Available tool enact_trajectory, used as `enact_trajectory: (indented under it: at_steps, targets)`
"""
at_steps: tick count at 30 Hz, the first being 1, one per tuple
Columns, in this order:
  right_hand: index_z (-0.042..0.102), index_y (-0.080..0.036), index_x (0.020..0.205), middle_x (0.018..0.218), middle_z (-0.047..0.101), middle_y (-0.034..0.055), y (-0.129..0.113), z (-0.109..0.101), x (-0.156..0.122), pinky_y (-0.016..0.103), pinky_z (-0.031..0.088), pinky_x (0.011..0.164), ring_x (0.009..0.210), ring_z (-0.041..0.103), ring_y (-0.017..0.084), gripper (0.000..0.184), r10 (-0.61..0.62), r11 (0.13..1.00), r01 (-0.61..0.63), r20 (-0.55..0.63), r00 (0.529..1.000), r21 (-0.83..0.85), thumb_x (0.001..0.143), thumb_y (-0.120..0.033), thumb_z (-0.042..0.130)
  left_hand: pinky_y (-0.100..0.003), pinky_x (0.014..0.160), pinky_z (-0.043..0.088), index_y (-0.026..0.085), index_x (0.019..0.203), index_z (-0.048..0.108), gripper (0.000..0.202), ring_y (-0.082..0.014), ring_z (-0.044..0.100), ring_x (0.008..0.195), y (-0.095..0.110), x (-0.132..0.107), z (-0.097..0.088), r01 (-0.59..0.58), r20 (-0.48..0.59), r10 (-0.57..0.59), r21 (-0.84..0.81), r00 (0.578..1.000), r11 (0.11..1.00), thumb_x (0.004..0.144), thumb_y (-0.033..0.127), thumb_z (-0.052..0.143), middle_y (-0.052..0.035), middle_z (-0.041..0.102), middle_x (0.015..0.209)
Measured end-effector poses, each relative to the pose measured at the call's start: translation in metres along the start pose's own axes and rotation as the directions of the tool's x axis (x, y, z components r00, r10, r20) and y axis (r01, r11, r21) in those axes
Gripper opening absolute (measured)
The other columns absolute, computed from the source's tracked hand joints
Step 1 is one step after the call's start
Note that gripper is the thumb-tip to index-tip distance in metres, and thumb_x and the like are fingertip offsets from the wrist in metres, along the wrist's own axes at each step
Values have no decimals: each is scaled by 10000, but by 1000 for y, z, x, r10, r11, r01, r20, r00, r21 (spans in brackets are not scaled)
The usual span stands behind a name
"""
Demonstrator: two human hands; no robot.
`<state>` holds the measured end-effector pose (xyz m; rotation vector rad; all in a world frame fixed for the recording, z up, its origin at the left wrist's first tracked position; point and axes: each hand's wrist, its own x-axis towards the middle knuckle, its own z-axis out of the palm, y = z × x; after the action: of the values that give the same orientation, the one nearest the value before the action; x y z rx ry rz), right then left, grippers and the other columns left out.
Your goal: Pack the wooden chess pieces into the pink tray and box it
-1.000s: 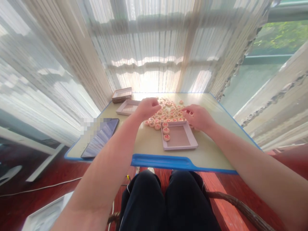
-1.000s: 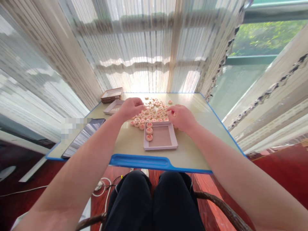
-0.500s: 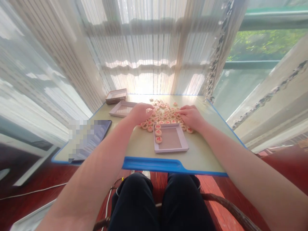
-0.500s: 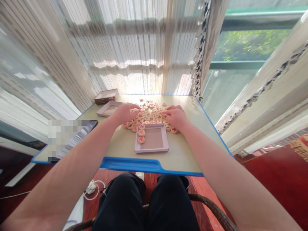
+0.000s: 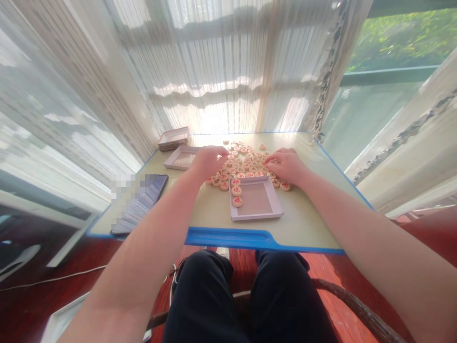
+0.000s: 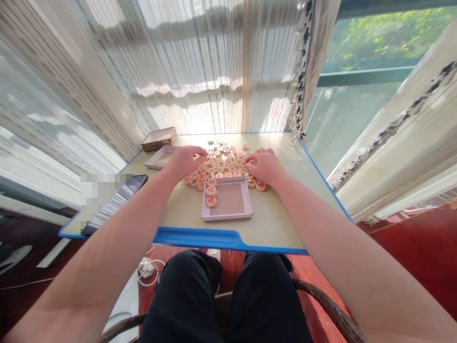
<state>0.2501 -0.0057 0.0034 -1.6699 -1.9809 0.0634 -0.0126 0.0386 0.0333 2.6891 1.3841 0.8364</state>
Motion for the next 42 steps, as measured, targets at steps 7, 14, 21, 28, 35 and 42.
enact_trajectory:
  at_steps: [7,14,21,28,35,42]
  targets:
    - [749,-248,873,928,606,69,-2,-2,0,388,356,933,982,470,248,245,-2,999,1,20,1000,36,767,-265,529,-312,827,459,187,888,707,258,-208,635,832,-3,0,1,9,55,-9,13,998,1000,801,285,486,-55,714,886]
    - [744,-231,918,959,600,72,-3,-2,-1,372,356,944,1004,470,243,268,25,999,-26,28,999,40,769,-274,525,-295,811,465,199,975,698,297,-207,638,866,-2,-1,1,49,130,-56,55,990,997,802,291,475,-48,718,926]
    - [757,-246,883,1000,621,68,1,-2,0,402,352,979,1041,454,263,247,49,998,-46,-59,997,48,756,-308,555,-295,819,467,211,918,726,310,-208,644,871,-4,0,0,70,152,-73,27,986,997,799,244,443,-35,729,897]
    - [754,-251,905,1019,615,56,2,-1,-1,411,345,1001,1061,449,261,248,64,995,-58,-81,995,83,748,-312,572,-296,848,484,201,873,725,239,-201,644,894,-9,3,6,226,49,-221,-160,974,961,762,230,516,-28,729,921]
    - [758,-277,800,1050,620,28,0,0,-1,412,328,1007,1081,445,262,202,46,996,-43,-32,998,79,743,-341,575,-315,890,469,208,910,722,321,-198,639,908,-4,1,7,129,22,-129,-14,991,992,774,165,435,-29,723,949]
    - [756,-261,812,1030,626,42,2,1,0,411,331,991,1069,458,261,231,50,998,-49,-9,999,45,741,-392,580,-291,699,501,195,877,709,269,-202,646,754,5,1,-2,260,38,-259,-6,965,966,721,244,495,-50,719,800]
